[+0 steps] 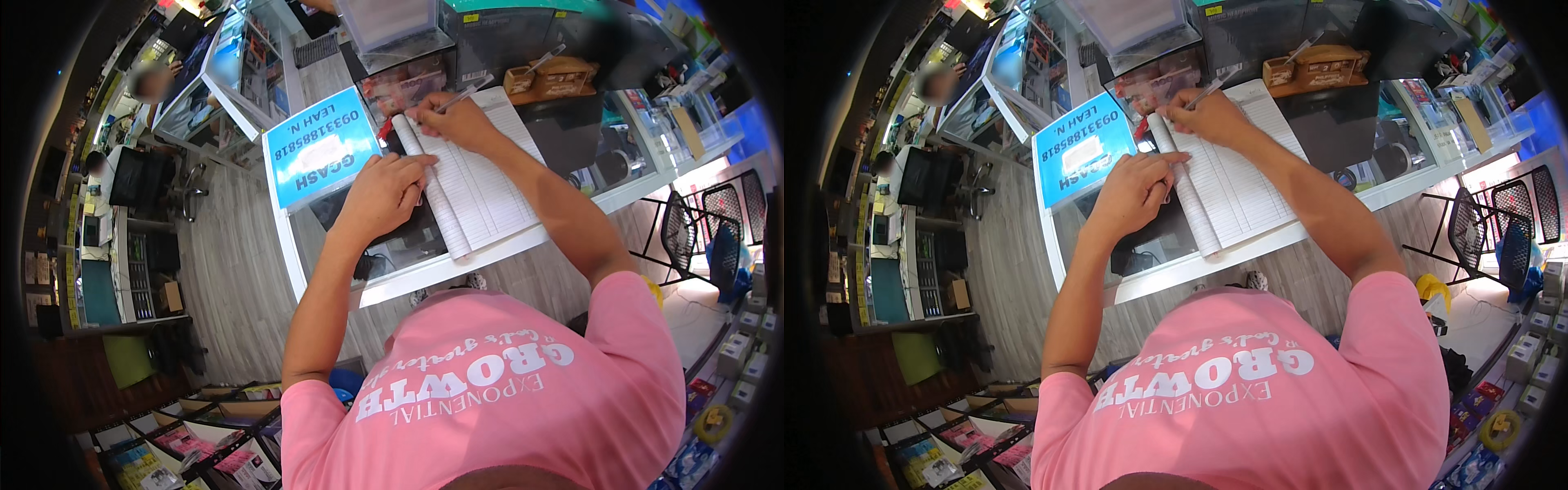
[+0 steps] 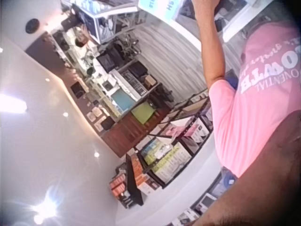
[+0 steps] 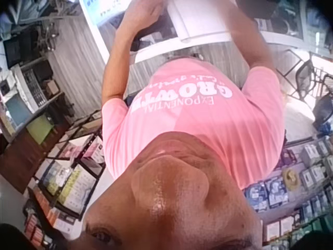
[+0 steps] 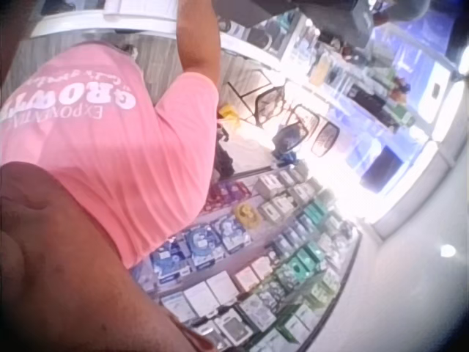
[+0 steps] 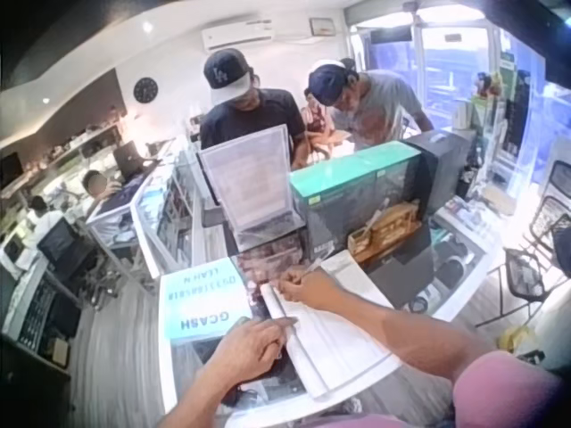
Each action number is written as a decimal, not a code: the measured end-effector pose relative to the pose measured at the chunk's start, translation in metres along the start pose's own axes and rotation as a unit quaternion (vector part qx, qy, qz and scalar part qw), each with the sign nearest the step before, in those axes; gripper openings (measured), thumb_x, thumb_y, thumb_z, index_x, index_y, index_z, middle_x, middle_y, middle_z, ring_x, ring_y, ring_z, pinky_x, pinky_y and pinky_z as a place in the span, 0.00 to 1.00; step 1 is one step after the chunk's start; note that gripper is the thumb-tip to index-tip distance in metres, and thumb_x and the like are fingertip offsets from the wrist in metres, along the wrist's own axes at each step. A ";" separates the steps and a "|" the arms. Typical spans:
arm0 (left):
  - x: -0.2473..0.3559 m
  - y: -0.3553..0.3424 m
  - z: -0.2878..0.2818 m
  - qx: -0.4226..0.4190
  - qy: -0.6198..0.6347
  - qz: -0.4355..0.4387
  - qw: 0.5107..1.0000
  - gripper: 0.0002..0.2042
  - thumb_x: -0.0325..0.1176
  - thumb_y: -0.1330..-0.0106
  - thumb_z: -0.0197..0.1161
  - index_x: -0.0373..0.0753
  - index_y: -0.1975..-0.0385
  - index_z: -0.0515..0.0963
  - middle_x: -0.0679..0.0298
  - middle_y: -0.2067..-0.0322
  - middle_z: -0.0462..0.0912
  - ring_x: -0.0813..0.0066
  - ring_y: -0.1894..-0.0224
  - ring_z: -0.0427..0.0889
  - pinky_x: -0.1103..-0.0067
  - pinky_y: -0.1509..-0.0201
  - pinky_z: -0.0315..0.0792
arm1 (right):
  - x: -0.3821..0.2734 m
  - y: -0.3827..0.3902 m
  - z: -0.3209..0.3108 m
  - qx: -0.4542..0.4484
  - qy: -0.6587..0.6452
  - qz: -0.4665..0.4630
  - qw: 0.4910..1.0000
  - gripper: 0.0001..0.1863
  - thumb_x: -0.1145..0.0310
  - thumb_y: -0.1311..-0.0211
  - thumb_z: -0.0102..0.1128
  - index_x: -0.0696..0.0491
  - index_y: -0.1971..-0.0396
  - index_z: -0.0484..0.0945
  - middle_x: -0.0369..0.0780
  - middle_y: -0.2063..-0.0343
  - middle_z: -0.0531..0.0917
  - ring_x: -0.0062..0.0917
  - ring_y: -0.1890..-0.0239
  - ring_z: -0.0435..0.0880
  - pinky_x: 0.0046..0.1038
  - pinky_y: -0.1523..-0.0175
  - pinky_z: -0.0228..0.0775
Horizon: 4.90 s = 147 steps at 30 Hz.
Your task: The person enters an electronics store, selects a charging cable from a display, and interacts with a shop assistant. The person then unwraps the cable, connects it to a power bank, and plugs it into a smartphone to verify that the device charges. The phone screen displays the charging status.
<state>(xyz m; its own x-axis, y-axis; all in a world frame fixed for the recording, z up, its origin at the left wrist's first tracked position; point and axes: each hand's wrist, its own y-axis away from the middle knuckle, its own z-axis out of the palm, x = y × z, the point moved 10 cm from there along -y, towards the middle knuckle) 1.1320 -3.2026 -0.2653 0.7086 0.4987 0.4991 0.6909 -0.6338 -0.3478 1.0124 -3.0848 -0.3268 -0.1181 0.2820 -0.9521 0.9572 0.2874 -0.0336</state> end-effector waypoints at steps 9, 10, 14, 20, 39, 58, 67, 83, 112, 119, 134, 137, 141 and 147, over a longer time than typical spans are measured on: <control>-0.038 0.010 0.007 -0.009 0.115 -0.075 0.991 0.04 0.22 0.43 0.49 0.35 0.79 0.66 0.58 0.49 0.88 0.68 0.78 0.75 0.71 0.64 0.73 | 0.007 0.001 0.007 -0.009 0.061 -0.019 0.998 0.21 0.48 0.34 0.67 0.54 0.69 0.84 0.37 0.79 0.85 0.22 0.73 0.82 0.28 0.64 0.71; -0.037 0.008 0.006 -0.009 0.123 -0.078 0.989 0.04 0.22 0.43 0.48 0.34 0.79 0.66 0.56 0.50 0.88 0.70 0.80 0.75 0.72 0.66 0.73 | 0.007 0.000 0.007 -0.010 0.064 -0.022 0.998 0.21 0.48 0.34 0.66 0.54 0.69 0.84 0.37 0.79 0.85 0.22 0.73 0.82 0.29 0.64 0.71; -0.044 0.007 0.008 -0.007 0.150 -0.115 0.982 0.05 0.24 0.44 0.51 0.33 0.81 0.70 0.56 0.51 0.88 0.59 0.76 0.80 0.69 0.64 0.76 | 0.002 0.001 0.007 -0.012 0.087 -0.022 0.996 0.22 0.48 0.33 0.66 0.55 0.70 0.83 0.37 0.79 0.84 0.21 0.73 0.82 0.29 0.64 0.71; -0.045 0.005 0.009 -0.007 0.182 -0.122 0.976 0.04 0.21 0.44 0.47 0.33 0.79 0.67 0.52 0.49 0.88 0.74 0.80 0.73 0.75 0.69 0.72 | 0.010 -0.003 0.006 -0.007 0.047 -0.023 0.999 0.22 0.48 0.33 0.67 0.55 0.69 0.83 0.37 0.77 0.85 0.22 0.73 0.82 0.29 0.64 0.71; -0.045 0.006 0.005 0.002 0.179 -0.093 0.979 0.04 0.21 0.44 0.48 0.32 0.80 0.69 0.51 0.50 0.88 0.67 0.79 0.80 0.73 0.69 0.76 | 0.006 0.005 0.005 -0.013 0.066 0.015 0.998 0.19 0.48 0.26 0.57 0.51 0.62 0.81 0.34 0.76 0.82 0.18 0.70 0.79 0.26 0.62 0.71; -0.040 0.006 0.000 -0.006 0.202 -0.150 0.968 0.08 0.24 0.41 0.51 0.30 0.81 0.72 0.54 0.53 0.89 0.61 0.76 0.85 0.71 0.66 0.78 | 0.009 0.007 0.014 -0.059 -0.008 0.008 0.998 0.19 0.51 0.28 0.62 0.54 0.62 0.82 0.34 0.76 0.81 0.17 0.72 0.79 0.24 0.64 0.72; -0.045 0.000 0.003 -0.002 0.214 -0.137 0.967 0.06 0.23 0.42 0.50 0.32 0.80 0.71 0.52 0.53 0.88 0.58 0.76 0.83 0.69 0.66 0.77 | 0.000 0.006 0.013 -0.052 0.027 -0.048 0.997 0.17 0.55 0.29 0.66 0.56 0.66 0.78 0.34 0.76 0.81 0.16 0.71 0.79 0.24 0.65 0.71; -0.044 0.009 0.004 -0.014 0.153 -0.118 0.981 0.07 0.28 0.40 0.52 0.35 0.76 0.77 0.57 0.55 0.89 0.54 0.71 0.85 0.63 0.62 0.78 | 0.006 0.004 0.010 -0.052 0.006 -0.042 0.998 0.11 0.61 0.30 0.65 0.54 0.61 0.82 0.32 0.68 0.83 0.15 0.66 0.78 0.21 0.58 0.72; -0.049 0.017 0.004 0.050 0.162 -0.108 0.980 0.14 0.29 0.38 0.52 0.38 0.62 0.86 0.57 0.67 0.89 0.56 0.67 0.87 0.64 0.56 0.78 | 0.011 0.008 0.007 -0.042 -0.010 -0.015 0.999 0.17 0.57 0.24 0.58 0.57 0.65 0.81 0.34 0.75 0.81 0.14 0.74 0.74 0.19 0.67 0.66; -0.047 0.013 0.000 0.039 0.170 -0.099 0.980 0.18 0.27 0.38 0.51 0.37 0.53 0.85 0.57 0.77 0.81 0.60 0.74 0.81 0.68 0.62 0.77 | 0.009 0.009 0.014 -0.048 0.004 -0.004 0.999 0.23 0.49 0.21 0.51 0.56 0.58 0.82 0.35 0.66 0.84 0.19 0.65 0.83 0.26 0.57 0.76; -0.043 0.006 0.009 -0.007 0.220 -0.141 0.965 0.05 0.22 0.42 0.47 0.31 0.80 0.67 0.53 0.48 0.88 0.74 0.77 0.77 0.76 0.67 0.75 | -0.002 0.010 0.014 -0.069 0.020 -0.041 0.997 0.22 0.48 0.27 0.60 0.54 0.65 0.82 0.34 0.76 0.82 0.16 0.70 0.79 0.24 0.62 0.72; -0.042 0.005 0.010 -0.008 0.221 -0.126 0.967 0.05 0.21 0.44 0.47 0.31 0.80 0.68 0.51 0.48 0.87 0.76 0.78 0.76 0.77 0.69 0.74 | -0.007 0.009 0.012 -0.067 0.048 -0.067 0.994 0.26 0.45 0.25 0.56 0.56 0.70 0.81 0.34 0.78 0.80 0.17 0.73 0.76 0.26 0.65 0.68; -0.047 0.006 0.011 -0.010 0.217 -0.162 0.963 0.06 0.21 0.43 0.48 0.30 0.79 0.72 0.51 0.50 0.88 0.65 0.78 0.82 0.73 0.68 0.77 | -0.010 0.011 0.007 -0.065 0.033 -0.023 0.997 0.27 0.44 0.25 0.54 0.55 0.70 0.81 0.35 0.78 0.80 0.19 0.74 0.77 0.27 0.65 0.68; -0.050 0.009 0.009 -0.004 0.213 -0.175 0.961 0.06 0.20 0.43 0.47 0.31 0.79 0.71 0.52 0.49 0.88 0.70 0.77 0.81 0.75 0.68 0.76 | -0.001 0.001 0.016 -0.064 0.001 -0.072 0.995 0.21 0.49 0.27 0.60 0.54 0.64 0.83 0.36 0.71 0.85 0.16 0.68 0.82 0.24 0.59 0.75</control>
<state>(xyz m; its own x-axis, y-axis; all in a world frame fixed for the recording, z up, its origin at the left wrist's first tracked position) 1.1036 -3.2275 -0.3009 0.3086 0.3951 0.8652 0.8742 -0.4764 -0.0942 1.0173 -3.0998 -0.3305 -0.2530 0.2312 -0.9394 0.8885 0.4397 -0.1310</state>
